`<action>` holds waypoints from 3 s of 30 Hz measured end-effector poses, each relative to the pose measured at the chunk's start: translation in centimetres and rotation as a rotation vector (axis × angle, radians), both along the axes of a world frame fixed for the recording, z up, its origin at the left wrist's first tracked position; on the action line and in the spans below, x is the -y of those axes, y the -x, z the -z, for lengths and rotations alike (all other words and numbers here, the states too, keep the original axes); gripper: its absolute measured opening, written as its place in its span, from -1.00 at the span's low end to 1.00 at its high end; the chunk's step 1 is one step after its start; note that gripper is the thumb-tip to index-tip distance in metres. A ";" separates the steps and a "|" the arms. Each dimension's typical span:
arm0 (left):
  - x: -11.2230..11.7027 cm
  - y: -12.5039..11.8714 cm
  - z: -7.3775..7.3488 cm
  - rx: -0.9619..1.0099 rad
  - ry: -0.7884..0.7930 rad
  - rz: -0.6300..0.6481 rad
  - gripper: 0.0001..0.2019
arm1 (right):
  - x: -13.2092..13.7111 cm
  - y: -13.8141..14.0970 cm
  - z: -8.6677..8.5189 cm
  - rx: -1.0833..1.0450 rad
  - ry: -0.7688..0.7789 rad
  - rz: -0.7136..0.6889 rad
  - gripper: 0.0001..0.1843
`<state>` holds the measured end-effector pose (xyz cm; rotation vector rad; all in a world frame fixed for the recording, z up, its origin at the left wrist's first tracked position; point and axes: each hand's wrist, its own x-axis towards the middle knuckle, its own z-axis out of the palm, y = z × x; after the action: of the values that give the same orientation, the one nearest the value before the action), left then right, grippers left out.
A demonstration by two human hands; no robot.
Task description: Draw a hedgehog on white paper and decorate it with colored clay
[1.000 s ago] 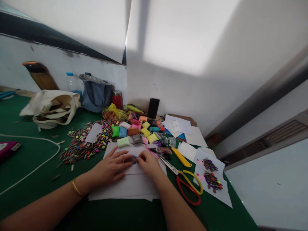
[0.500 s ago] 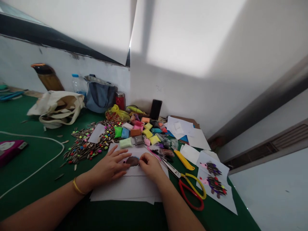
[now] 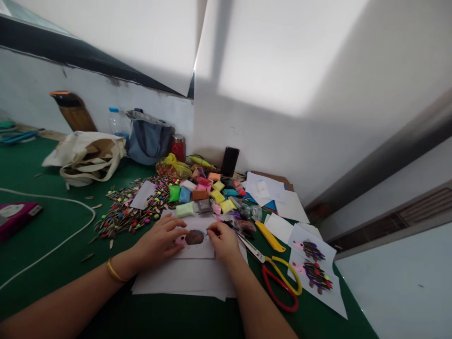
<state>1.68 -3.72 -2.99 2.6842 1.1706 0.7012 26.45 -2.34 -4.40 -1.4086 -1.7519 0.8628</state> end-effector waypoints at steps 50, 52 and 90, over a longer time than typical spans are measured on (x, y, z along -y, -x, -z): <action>0.0 -3.9 2.4 -0.058 -0.092 0.047 -0.70 | -0.1 -0.1 0.0 0.290 -0.239 -0.198 -0.83; 0.0 -3.9 2.4 -0.068 -0.106 0.045 -0.69 | -0.1 -0.3 -0.1 0.325 -0.238 -0.221 -0.82; 0.2 -4.9 1.2 -0.168 -0.053 0.005 -0.51 | 1.0 -1.2 -1.8 0.631 -0.187 -0.425 -0.63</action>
<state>6.59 -3.97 -4.23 2.8370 1.1974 0.5213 27.60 -3.38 -2.56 -1.2818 -2.6011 0.4527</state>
